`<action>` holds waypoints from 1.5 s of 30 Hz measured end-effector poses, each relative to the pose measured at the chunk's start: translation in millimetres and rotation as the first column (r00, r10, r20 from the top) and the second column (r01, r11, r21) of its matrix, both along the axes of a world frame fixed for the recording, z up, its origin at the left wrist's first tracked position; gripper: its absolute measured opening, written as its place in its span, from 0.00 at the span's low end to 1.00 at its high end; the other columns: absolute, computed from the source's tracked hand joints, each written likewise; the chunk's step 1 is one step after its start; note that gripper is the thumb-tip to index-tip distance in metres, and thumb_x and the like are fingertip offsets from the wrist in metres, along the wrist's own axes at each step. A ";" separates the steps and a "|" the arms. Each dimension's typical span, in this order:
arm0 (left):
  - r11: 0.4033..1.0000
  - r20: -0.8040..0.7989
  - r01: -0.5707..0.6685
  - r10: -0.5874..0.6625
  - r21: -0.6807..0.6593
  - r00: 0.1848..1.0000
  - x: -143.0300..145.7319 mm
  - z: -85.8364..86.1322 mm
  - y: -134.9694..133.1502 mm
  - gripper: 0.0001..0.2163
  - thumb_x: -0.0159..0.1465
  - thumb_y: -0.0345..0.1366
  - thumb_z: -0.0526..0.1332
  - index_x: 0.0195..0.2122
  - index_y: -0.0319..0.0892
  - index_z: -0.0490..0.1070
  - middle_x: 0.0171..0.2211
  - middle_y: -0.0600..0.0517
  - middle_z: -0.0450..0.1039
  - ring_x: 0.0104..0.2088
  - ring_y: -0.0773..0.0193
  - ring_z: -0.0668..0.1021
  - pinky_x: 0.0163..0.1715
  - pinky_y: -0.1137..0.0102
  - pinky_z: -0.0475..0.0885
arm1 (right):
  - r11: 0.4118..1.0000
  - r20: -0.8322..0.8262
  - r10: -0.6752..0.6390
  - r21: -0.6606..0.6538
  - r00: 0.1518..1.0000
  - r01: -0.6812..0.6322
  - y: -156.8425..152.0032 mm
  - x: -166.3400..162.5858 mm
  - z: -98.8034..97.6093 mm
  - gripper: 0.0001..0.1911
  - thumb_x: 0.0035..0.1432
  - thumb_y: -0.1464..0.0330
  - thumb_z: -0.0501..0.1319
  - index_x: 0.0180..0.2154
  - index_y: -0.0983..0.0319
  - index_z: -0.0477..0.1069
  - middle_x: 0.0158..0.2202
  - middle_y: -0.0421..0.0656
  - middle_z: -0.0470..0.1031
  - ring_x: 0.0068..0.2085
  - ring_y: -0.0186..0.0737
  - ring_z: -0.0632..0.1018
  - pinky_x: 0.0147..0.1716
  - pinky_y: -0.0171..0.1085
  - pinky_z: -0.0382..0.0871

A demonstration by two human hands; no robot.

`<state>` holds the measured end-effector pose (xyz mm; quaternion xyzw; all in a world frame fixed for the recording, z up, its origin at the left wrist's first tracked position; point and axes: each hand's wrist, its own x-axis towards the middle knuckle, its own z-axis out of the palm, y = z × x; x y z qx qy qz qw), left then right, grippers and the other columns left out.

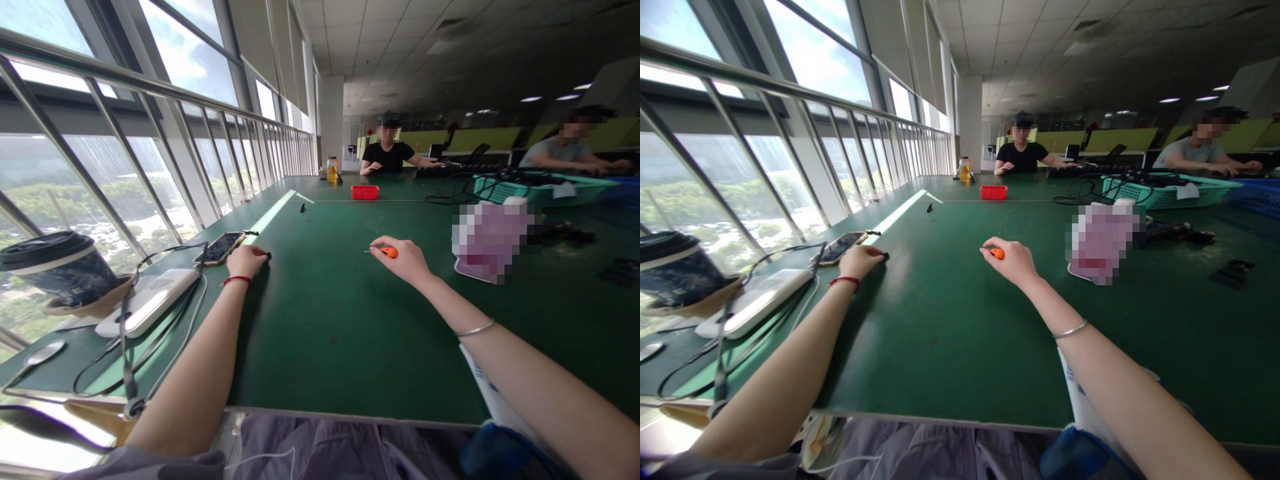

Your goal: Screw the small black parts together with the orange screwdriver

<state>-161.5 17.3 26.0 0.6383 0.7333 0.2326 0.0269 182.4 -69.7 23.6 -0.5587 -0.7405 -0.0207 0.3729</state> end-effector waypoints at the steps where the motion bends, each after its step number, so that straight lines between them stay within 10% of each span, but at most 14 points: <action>1: 0.988 0.074 0.151 -0.149 -0.022 0.986 21.6 -2.9 -2.9 0.11 0.54 0.38 0.62 0.37 0.43 0.77 0.36 0.49 0.78 0.39 0.56 0.77 0.39 0.67 0.70 | 0.999 -0.036 -0.043 0.020 0.998 0.043 -1.3 -1.5 3.1 0.13 0.57 0.57 0.54 0.35 0.57 0.71 0.25 0.39 0.74 0.25 0.38 0.73 0.23 0.35 0.63; 5: 0.701 0.275 0.713 -0.690 0.027 0.669 129.8 -21.9 -34.5 0.08 0.54 0.35 0.63 0.33 0.40 0.77 0.32 0.51 0.78 0.32 0.65 0.77 0.36 0.74 0.71 | 0.970 -0.280 -0.116 0.175 0.953 0.170 -7.0 -8.1 17.5 0.11 0.51 0.59 0.60 0.32 0.59 0.66 0.27 0.40 0.73 0.26 0.37 0.73 0.25 0.35 0.63; 8: 0.537 0.197 0.836 -0.836 0.110 0.512 186.1 -32.0 -63.6 0.07 0.54 0.35 0.63 0.33 0.42 0.77 0.33 0.53 0.76 0.30 0.67 0.75 0.32 0.74 0.70 | 0.964 -0.409 -0.030 0.231 0.912 0.135 -10.8 -11.3 26.6 0.11 0.50 0.59 0.60 0.30 0.59 0.64 0.27 0.41 0.71 0.26 0.36 0.72 0.25 0.34 0.64; 17: 0.613 0.146 0.782 -0.789 0.113 0.597 162.5 -28.6 -53.7 0.08 0.54 0.35 0.62 0.34 0.42 0.78 0.32 0.52 0.74 0.32 0.66 0.74 0.33 0.73 0.69 | 0.938 -0.448 -0.042 0.289 0.893 0.190 -20.9 -11.9 37.3 0.15 0.54 0.56 0.57 0.23 0.57 0.56 0.18 0.37 0.60 0.21 0.34 0.65 0.24 0.36 0.61; 45: 0.553 0.182 0.822 -0.829 0.133 0.528 157.5 -31.7 -47.3 0.08 0.55 0.35 0.61 0.35 0.42 0.76 0.32 0.52 0.73 0.32 0.67 0.73 0.33 0.74 0.69 | 0.962 -0.365 -0.054 0.229 0.930 0.146 -20.0 -15.5 31.0 0.15 0.52 0.57 0.58 0.23 0.58 0.58 0.18 0.36 0.62 0.20 0.32 0.66 0.21 0.33 0.59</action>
